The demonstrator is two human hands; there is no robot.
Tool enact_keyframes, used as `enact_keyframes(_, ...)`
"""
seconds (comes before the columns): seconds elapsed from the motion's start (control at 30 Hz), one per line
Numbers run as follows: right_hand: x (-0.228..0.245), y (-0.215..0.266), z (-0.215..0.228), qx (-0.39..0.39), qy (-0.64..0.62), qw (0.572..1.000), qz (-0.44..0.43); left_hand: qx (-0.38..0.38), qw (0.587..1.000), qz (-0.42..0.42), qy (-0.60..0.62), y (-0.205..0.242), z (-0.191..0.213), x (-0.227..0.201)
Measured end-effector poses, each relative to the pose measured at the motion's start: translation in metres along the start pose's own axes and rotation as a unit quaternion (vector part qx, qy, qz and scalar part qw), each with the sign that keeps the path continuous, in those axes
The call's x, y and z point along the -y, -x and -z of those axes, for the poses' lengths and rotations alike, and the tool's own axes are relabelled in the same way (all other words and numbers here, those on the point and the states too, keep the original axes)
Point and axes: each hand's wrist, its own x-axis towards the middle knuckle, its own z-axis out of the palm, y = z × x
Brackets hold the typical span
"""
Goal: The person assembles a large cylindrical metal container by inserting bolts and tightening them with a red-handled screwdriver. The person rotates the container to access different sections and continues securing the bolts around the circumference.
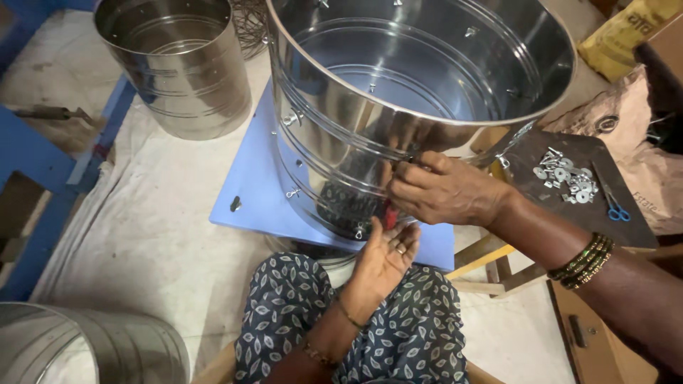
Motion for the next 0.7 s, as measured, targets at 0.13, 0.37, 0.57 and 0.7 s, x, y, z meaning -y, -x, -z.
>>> enact_keyframes(0.13, 0.005, 0.003, -0.001, -0.021, 0.047, 0.998, -0.022, 0.008, 0.999, -0.035, 0.038, -0.018, -0.001, 0.003)
enact_keyframes(0.37, 0.022, 0.012, -0.013, -0.028, -0.003, 0.993, -0.115, -0.014, 0.975, -0.169, 0.141, -0.016, -0.005, -0.041)
enact_keyframes(0.57, 0.062, 0.016, -0.015, -0.108, -0.025, 0.949, -0.296, -0.046, 0.977, -0.171, 0.117, 0.019, -0.025, -0.084)
enact_keyframes(0.7, 0.088, 0.019, -0.02, -0.128, -0.088, 0.909, -0.386, -0.01, 0.966, -0.258, -0.029, 0.057, -0.059, -0.104)
